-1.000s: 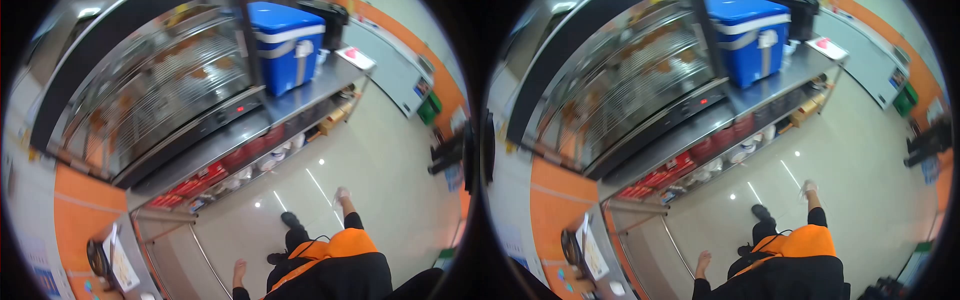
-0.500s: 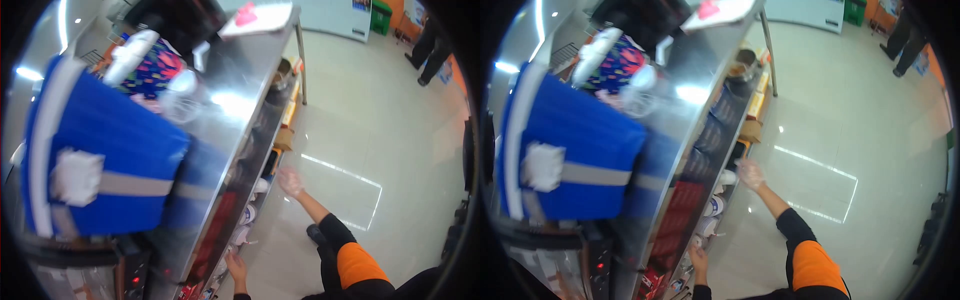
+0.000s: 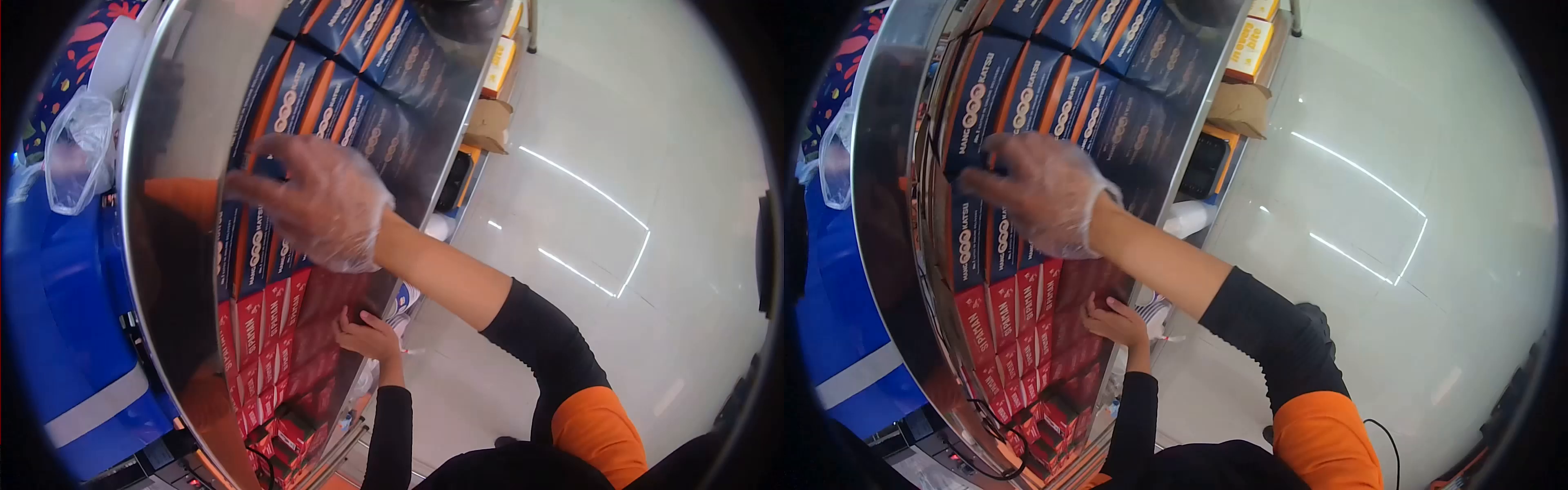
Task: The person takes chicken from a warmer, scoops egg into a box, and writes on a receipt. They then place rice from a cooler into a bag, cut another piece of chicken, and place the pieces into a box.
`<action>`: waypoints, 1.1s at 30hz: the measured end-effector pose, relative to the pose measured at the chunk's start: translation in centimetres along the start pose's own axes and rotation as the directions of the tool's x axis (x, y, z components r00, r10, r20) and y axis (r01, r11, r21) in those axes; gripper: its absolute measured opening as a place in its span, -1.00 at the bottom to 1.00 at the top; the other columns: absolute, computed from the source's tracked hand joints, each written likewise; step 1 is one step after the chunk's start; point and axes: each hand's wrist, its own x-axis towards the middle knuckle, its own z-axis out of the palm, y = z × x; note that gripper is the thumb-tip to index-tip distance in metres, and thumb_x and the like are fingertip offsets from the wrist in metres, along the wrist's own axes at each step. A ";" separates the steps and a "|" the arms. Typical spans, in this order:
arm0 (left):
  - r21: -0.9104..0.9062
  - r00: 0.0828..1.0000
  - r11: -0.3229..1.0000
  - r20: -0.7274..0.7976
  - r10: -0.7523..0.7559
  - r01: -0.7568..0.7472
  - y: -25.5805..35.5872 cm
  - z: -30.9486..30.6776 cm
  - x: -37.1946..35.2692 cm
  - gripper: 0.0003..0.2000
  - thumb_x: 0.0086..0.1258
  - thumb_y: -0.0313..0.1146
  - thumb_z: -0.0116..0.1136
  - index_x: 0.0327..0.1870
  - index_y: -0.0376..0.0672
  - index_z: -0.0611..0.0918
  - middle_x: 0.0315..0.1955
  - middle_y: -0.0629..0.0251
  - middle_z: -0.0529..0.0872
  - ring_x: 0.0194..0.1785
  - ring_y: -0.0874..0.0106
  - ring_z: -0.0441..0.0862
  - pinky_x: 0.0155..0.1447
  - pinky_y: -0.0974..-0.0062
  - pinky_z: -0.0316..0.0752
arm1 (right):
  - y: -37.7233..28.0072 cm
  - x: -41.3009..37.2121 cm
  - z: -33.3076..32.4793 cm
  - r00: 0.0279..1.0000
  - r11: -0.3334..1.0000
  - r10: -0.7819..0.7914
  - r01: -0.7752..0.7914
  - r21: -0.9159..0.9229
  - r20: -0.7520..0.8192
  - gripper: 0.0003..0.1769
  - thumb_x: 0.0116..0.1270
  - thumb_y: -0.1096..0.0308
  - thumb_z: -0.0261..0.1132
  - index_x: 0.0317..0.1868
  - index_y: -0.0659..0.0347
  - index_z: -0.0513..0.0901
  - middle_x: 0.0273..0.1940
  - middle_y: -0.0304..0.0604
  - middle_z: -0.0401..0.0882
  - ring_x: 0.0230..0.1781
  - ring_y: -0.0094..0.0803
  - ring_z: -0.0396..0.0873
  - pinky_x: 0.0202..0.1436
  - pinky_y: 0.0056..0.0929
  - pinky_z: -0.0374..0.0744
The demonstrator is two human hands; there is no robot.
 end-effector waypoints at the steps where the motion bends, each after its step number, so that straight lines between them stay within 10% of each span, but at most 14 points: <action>1: 0.015 1.000 1.000 -0.010 0.021 -0.021 -0.2 0.0 -0.1 -0.63 0.42 -0.14 -0.15 0.03 -0.26 0.45 0.04 -0.09 0.38 0.12 0.02 0.34 0.14 0.09 0.24 | -0.9 0.6 0.2 0.995 0.999 -0.046 0.044 0.030 0.084 -0.51 -0.04 0.40 0.32 0.00 -0.07 0.56 -0.01 -0.09 0.43 -0.08 -0.16 0.50 -0.08 -0.21 0.53; 4: 0.036 0.998 0.997 0.001 0.067 -0.067 -0.8 0.5 -0.3 -0.65 0.42 -0.15 -0.17 0.00 -0.25 0.45 0.03 -0.07 0.40 0.10 0.03 0.35 0.13 0.09 0.24 | -3.4 2.4 1.0 0.900 0.987 -0.125 0.155 -0.040 0.417 -0.35 -0.03 0.30 0.31 0.19 -0.14 0.49 0.17 -0.06 0.32 0.09 -0.21 0.38 0.05 -0.29 0.42; 11: -0.089 0.984 0.989 0.125 0.130 -0.120 -1.1 -0.5 0.5 -0.58 0.38 -0.18 -0.06 0.12 -0.29 0.31 0.08 -0.08 0.33 0.16 0.03 0.27 0.18 0.05 0.18 | -4.5 2.0 4.8 0.882 0.974 -0.105 0.184 -0.131 0.460 -0.51 0.05 0.18 0.24 0.09 -0.21 0.57 0.10 -0.14 0.34 0.03 -0.29 0.40 -0.05 -0.34 0.47; 17: 0.144 0.934 0.980 -0.313 0.175 -0.135 -5.1 -10.4 10.3 -0.41 0.34 -0.18 0.08 0.16 -0.50 0.19 0.08 -0.30 0.28 0.17 -0.18 0.22 0.26 -0.06 0.08 | -5.5 0.9 4.4 0.854 0.985 0.006 0.084 -0.149 0.521 -0.57 0.12 0.23 0.20 0.06 -0.26 0.59 -0.01 -0.20 0.39 0.03 -0.32 0.41 -0.09 -0.36 0.49; 20: 0.155 0.953 0.970 -0.214 0.217 -0.186 -9.6 -12.5 13.1 -0.39 0.34 -0.16 0.07 0.27 -0.35 0.18 0.21 -0.17 0.23 0.29 -0.12 0.14 0.28 -0.07 0.05 | -7.0 0.2 3.1 0.857 0.984 0.026 0.070 -0.165 0.515 -0.56 0.08 0.28 0.22 0.04 -0.22 0.60 -0.02 -0.20 0.39 0.03 -0.32 0.41 -0.08 -0.37 0.49; 29: 0.186 0.994 0.978 -0.036 0.103 -0.095 -12.9 -14.5 11.6 -0.66 0.29 -0.27 0.08 -0.03 -0.30 0.38 -0.11 -0.10 0.42 -0.02 -0.06 0.34 0.03 0.01 0.18 | -12.7 -7.9 -10.0 0.968 0.974 0.126 -0.079 -0.210 0.219 -0.77 -0.07 0.40 0.29 -0.32 -0.07 0.64 -0.21 -0.23 0.51 -0.17 -0.31 0.54 -0.21 -0.42 0.55; 33: 0.233 0.997 0.970 0.046 0.058 -0.068 -10.7 -16.2 6.7 -0.77 0.27 -0.32 0.09 -0.17 -0.27 0.47 -0.25 -0.07 0.50 -0.16 -0.03 0.42 -0.09 0.05 0.23 | -15.8 -12.9 -20.2 0.868 0.890 0.344 -0.180 -0.418 0.359 -0.72 -0.07 0.46 0.32 -0.27 0.01 0.70 -0.15 -0.14 0.51 -0.09 -0.16 0.51 -0.08 -0.25 0.52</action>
